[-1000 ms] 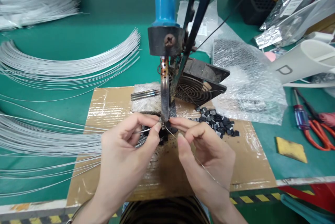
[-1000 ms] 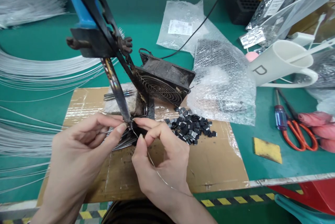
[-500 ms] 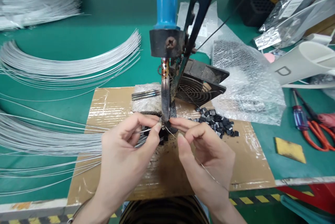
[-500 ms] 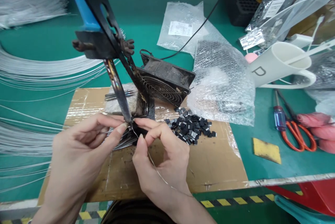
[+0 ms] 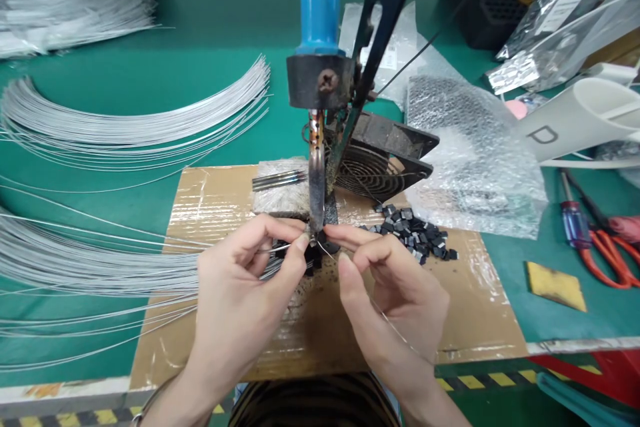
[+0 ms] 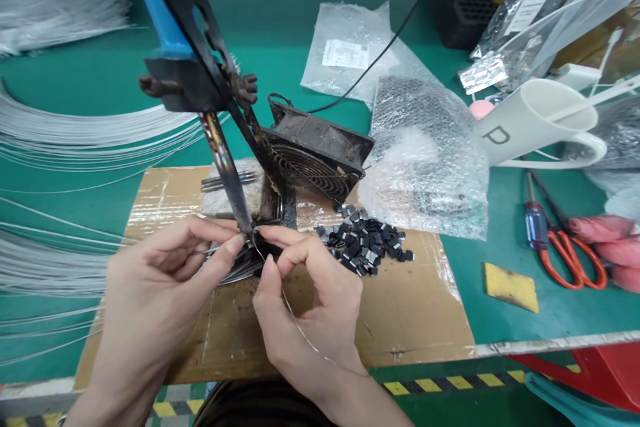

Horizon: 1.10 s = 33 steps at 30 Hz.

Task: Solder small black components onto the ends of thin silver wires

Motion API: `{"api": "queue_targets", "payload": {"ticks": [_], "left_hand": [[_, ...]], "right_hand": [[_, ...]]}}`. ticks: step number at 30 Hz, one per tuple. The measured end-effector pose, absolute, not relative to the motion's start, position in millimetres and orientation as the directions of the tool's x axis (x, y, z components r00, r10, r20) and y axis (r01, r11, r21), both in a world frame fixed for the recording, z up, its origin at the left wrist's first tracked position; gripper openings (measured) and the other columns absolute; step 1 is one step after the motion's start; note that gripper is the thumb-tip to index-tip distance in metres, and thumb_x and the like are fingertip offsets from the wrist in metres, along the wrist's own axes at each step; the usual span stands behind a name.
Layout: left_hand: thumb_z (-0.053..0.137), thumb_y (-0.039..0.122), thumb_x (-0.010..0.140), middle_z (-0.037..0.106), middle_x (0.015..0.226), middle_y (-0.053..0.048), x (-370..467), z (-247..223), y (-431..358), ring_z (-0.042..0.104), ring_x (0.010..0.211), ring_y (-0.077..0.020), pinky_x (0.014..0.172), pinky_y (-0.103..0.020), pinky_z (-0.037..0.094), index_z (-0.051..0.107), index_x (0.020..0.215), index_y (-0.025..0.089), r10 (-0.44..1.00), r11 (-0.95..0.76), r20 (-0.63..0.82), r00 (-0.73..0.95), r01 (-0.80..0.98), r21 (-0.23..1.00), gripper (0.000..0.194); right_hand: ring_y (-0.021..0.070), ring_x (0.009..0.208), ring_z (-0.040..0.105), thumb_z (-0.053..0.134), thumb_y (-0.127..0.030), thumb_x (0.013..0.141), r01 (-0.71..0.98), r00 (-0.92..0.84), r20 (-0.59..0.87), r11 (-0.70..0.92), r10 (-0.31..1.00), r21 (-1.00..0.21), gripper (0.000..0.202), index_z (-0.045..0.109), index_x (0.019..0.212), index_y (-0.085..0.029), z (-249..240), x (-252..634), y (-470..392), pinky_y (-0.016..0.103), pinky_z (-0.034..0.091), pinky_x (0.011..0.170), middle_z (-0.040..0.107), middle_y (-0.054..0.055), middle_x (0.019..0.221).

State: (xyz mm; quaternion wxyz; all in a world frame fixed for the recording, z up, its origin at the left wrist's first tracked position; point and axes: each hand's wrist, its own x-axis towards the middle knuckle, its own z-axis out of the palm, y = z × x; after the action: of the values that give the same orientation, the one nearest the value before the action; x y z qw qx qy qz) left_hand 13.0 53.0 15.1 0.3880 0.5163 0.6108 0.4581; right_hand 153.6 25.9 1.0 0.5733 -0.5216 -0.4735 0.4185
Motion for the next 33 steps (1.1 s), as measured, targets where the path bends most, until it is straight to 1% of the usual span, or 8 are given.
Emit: {"api": "queue_targets", "payload": {"ticks": [6,13,19,22,26,30,33], "left_hand": [[0.077,0.012,0.085,0.079,0.088,0.005,13.8,16.4,53.0,0.076,0.083,-0.0079,0.076,-0.009,0.058,0.075,0.079,0.024,0.986,0.055,-0.008,-0.166,0.281,0.958,0.014],[0.077,0.012,0.085,0.080,0.089,0.004,12.5,18.8,49.8,0.076,0.083,-0.0080,0.076,-0.009,0.058,0.075,0.078,0.024,0.985,0.062,-0.015,-0.172,0.271,0.961,0.014],[0.077,0.013,0.084,0.079,0.088,0.003,12.7,16.7,51.0,0.076,0.082,-0.0097,0.075,-0.011,0.059,0.074,0.078,0.024,0.985,0.056,-0.005,-0.174,0.285,0.957,0.013],[0.078,0.013,0.083,0.079,0.086,0.003,13.2,16.8,51.7,0.076,0.081,-0.0109,0.075,-0.013,0.060,0.074,0.077,0.023,0.985,0.056,-0.005,-0.173,0.289,0.956,0.012],[0.077,0.014,0.083,0.079,0.089,0.001,13.3,17.9,50.7,0.076,0.083,-0.0128,0.075,-0.016,0.061,0.074,0.077,0.023,0.984,0.071,-0.021,-0.176,0.283,0.957,0.011],[0.077,0.017,0.084,0.080,0.090,-0.002,12.5,17.7,49.5,0.077,0.083,-0.0155,0.071,-0.019,0.062,0.074,0.077,0.022,0.982,0.071,-0.015,-0.187,0.295,0.953,0.009],[0.077,0.018,0.084,0.080,0.089,-0.002,12.0,17.4,49.2,0.076,0.082,-0.0150,0.070,-0.018,0.061,0.074,0.077,0.022,0.982,0.068,-0.011,-0.186,0.302,0.951,0.009]], "right_hand": [[0.0248,0.113,0.077,0.068,-0.011,0.091,0.024,0.217,0.114,0.112,0.969,-0.993,0.019,0.063,0.081,-0.025,1.2,151.3,26.1,0.040,0.059,0.101,0.082,0.006,0.114],[0.0230,0.111,0.078,0.068,-0.010,0.091,0.034,0.223,0.109,0.104,0.969,-0.994,0.019,0.063,0.080,-0.025,1.9,151.0,25.4,0.038,0.058,0.100,0.082,0.005,0.115],[0.0241,0.111,0.078,0.066,-0.011,0.093,0.067,0.209,0.129,0.117,0.969,-0.991,0.018,0.063,0.082,-0.025,1.1,152.4,25.2,0.039,0.059,0.100,0.081,0.007,0.114],[0.0238,0.109,0.078,0.067,-0.010,0.092,0.056,0.225,0.126,0.116,0.966,-0.992,0.019,0.063,0.080,-0.025,1.2,151.3,25.7,0.038,0.059,0.099,0.082,0.006,0.112],[0.0234,0.109,0.078,0.068,-0.009,0.092,0.049,0.228,0.134,0.126,0.964,-0.991,0.019,0.064,0.082,-0.025,1.0,150.3,24.9,0.038,0.059,0.099,0.081,0.005,0.113],[0.0238,0.110,0.077,0.068,-0.011,0.093,0.069,0.213,0.136,0.124,0.967,-0.990,0.018,0.064,0.083,-0.025,-0.7,150.8,23.2,0.040,0.059,0.101,0.081,0.007,0.115],[0.0231,0.111,0.077,0.067,-0.010,0.094,0.065,0.206,0.143,0.133,0.968,-0.989,0.018,0.064,0.084,-0.025,-1.9,152.4,22.5,0.039,0.059,0.102,0.081,0.007,0.115]]}}
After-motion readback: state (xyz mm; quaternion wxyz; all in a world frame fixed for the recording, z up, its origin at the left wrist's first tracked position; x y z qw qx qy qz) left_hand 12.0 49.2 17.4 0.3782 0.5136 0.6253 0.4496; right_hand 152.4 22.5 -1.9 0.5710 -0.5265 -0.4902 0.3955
